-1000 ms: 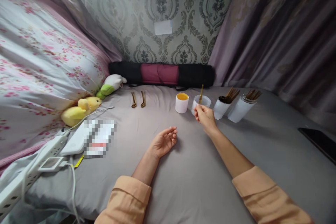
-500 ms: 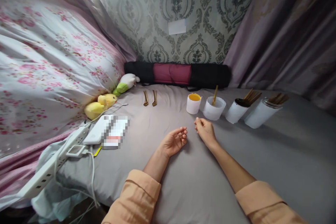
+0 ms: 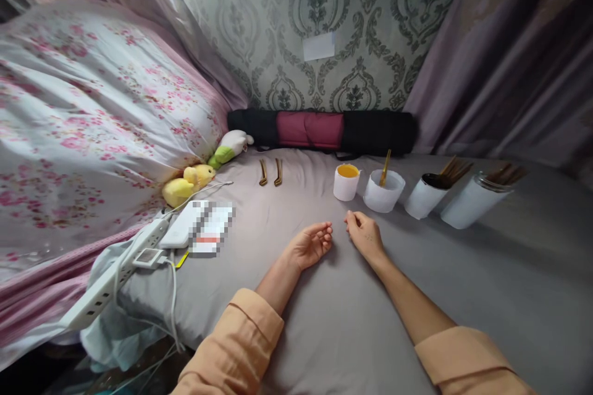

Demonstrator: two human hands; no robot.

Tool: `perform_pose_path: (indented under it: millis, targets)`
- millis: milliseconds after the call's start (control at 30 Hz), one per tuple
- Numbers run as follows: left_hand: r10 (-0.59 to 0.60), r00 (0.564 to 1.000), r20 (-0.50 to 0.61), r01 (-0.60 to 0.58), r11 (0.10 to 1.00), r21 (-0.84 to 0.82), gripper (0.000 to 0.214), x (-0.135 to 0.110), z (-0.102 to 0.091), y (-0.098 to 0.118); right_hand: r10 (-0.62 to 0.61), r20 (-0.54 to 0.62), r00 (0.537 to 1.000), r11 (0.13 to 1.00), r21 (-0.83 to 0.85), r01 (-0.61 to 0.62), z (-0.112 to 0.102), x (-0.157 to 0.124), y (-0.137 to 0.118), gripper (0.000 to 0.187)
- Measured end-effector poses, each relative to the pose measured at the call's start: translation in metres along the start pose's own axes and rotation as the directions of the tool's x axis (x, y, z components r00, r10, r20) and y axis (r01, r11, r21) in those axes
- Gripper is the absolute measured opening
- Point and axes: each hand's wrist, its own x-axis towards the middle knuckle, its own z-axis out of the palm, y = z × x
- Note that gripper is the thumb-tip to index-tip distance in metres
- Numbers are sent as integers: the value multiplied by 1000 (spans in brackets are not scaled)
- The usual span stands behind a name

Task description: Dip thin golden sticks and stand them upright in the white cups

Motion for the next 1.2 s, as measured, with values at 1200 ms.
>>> perform_pose_path:
  millis: [1200]
  targets:
    - [552,731,-402,-127,688,715,10,33,-16,143,-10,18,1000,999,-32,11,0,0,1,39]
